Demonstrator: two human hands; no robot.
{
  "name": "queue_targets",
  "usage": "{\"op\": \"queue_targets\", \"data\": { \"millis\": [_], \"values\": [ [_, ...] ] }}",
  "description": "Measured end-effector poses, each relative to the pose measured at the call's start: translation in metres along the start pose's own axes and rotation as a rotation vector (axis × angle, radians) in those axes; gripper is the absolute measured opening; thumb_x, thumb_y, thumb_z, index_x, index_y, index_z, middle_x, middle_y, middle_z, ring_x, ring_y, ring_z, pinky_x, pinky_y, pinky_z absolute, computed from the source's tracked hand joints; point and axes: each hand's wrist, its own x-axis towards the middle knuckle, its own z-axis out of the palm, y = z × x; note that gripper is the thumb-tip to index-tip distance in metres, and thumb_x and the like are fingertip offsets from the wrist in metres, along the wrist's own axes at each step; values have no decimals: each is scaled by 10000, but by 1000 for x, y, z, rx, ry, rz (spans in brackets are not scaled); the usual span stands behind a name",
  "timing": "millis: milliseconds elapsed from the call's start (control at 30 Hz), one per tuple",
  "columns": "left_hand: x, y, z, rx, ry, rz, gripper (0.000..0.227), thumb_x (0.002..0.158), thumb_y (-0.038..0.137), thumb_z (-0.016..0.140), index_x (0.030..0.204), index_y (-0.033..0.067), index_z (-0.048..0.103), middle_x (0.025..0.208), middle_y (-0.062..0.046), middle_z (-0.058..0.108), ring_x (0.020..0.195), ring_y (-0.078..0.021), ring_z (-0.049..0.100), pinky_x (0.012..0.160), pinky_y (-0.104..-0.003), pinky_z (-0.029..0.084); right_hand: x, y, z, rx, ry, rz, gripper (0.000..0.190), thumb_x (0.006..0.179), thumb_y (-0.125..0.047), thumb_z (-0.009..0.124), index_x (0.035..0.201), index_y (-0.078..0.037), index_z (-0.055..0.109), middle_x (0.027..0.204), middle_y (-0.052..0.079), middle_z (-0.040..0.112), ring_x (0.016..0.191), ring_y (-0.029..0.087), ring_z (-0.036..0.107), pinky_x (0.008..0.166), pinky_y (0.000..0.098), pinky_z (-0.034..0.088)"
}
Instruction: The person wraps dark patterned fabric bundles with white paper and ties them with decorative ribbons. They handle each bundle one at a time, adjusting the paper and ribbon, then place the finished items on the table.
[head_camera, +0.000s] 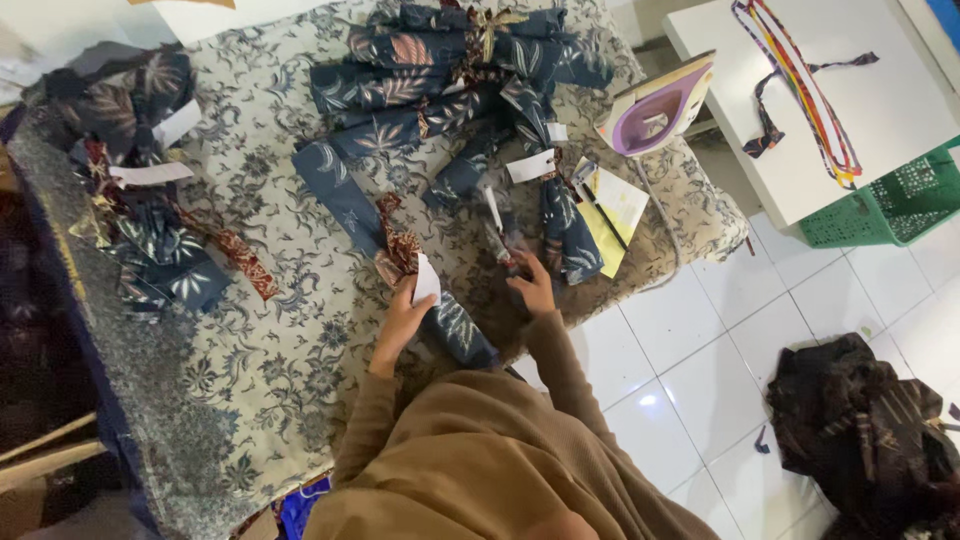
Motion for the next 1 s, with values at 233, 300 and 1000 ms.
{"op": "queue_targets", "data": {
  "millis": [233, 300, 1000],
  "values": [
    [3, -4, 0, 40, -23, -70, 406, 993, 253, 662, 1317, 20, 585, 1179, -100, 597, 1079, -246, 619, 924, -398, 501, 5, -48, 27, -717, 103, -181, 541, 906, -330, 815, 1327, -65, 603, 1278, 200, 614, 1182, 420, 569, 993, 476, 485],
    [3, -2, 1, 19, -9, -89, 425, 983, 253, 660, 1329, 25, 569, 1223, -94, 592, 1114, -241, 620, 941, -395, 507, 27, -59, 46, -755, 134, -112, 597, 899, -379, 819, 1350, -78, 569, 1282, 206, 598, 1194, 419, 553, 988, 492, 474],
    [-6, 2, 1, -55, 51, -153, 439, 976, 252, 664, 1354, 44, 581, 1273, -87, 650, 1164, -230, 633, 989, -379, 494, 32, -21, 76, -666, 32, -576, 318, 708, 8, 738, 940, -193, 823, 1209, 127, 564, 1119, 372, 553, 950, 536, 413]
  ]
}}
